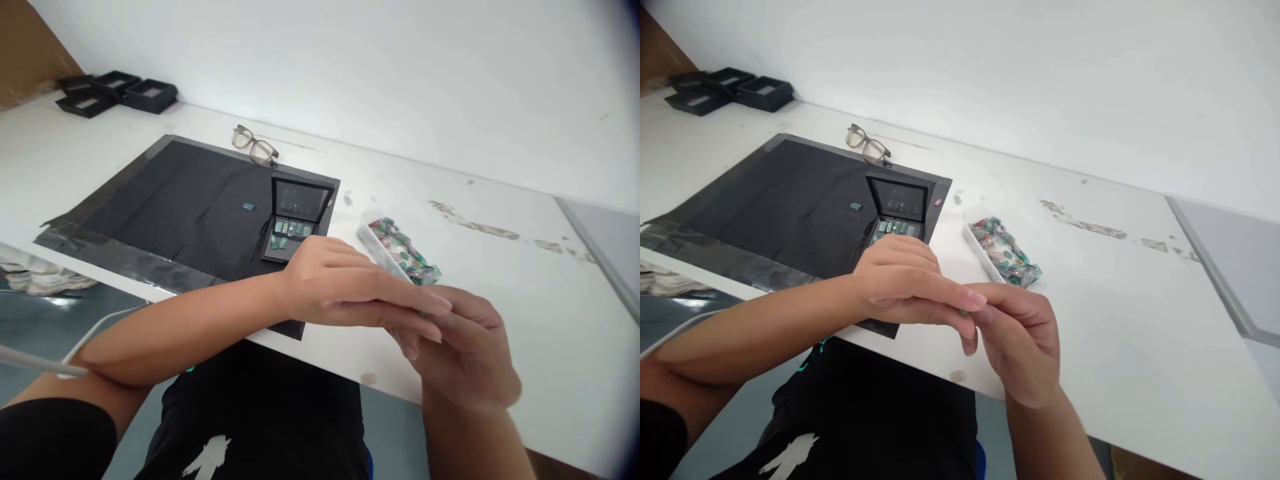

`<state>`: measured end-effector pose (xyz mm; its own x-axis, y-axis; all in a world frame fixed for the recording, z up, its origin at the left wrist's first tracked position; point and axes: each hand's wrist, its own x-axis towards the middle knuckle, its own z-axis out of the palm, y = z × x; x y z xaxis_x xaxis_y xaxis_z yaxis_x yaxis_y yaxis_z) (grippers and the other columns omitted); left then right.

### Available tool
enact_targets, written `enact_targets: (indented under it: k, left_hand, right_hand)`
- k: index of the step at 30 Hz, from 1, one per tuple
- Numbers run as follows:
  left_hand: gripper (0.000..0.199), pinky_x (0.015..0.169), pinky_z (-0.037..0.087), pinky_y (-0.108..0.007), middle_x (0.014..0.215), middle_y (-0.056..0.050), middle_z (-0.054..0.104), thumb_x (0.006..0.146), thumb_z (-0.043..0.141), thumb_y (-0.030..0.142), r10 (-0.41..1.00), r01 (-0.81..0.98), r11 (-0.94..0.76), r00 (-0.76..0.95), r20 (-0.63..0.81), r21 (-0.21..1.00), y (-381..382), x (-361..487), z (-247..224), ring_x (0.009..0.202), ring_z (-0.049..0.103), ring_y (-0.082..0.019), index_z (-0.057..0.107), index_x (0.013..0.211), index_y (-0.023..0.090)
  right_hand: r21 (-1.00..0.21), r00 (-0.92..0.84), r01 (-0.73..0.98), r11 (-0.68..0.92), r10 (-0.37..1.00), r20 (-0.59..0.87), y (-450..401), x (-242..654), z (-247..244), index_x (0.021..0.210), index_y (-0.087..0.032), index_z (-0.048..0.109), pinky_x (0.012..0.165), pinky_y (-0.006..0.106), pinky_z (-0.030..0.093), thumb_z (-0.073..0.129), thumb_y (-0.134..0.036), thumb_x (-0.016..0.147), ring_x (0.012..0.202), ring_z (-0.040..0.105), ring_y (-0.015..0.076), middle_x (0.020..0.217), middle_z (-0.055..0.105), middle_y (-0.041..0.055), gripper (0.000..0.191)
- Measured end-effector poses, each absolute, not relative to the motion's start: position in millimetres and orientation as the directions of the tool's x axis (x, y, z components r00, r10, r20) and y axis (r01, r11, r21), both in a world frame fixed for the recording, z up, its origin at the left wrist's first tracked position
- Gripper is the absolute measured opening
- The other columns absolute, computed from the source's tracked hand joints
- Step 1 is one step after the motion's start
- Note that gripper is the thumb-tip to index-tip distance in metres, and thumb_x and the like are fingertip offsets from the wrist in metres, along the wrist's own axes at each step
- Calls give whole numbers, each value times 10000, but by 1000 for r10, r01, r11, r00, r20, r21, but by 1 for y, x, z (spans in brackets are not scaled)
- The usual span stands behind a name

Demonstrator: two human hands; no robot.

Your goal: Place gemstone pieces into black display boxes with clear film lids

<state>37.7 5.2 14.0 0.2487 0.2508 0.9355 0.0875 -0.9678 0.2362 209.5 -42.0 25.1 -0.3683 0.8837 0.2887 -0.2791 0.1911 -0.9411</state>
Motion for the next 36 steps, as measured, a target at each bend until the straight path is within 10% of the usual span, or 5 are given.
enact_targets:
  k: [22, 36]
  left_hand:
    - [192, 511, 440, -155, 544, 100, 640, 834, 782, 409, 103, 124, -990, 287, 952, 69, 16, 29, 20, 471, 571, -9, 755, 859, 221]
    - [213, 588, 477, -123, 573, 93, 668, 855, 756, 436, 197, 95, -980, 299, 934, 177, 10, 29, 25, 535, 606, 0, 771, 829, 226]
  right_hand:
    - [-947, -309, -234, 218, 907, 285, -43, 211, 23, 932, -266, 818, 412, 297, 315, 735, -374, 903, 479, 426, 124, 533, 523, -20, 140]
    - [-931, -331, -229, 284, 877, 349, -41, 214, 22, 952, -249, 806, 435, 309, 366, 746, -381, 886, 481, 461, 128, 584, 582, -5, 160]
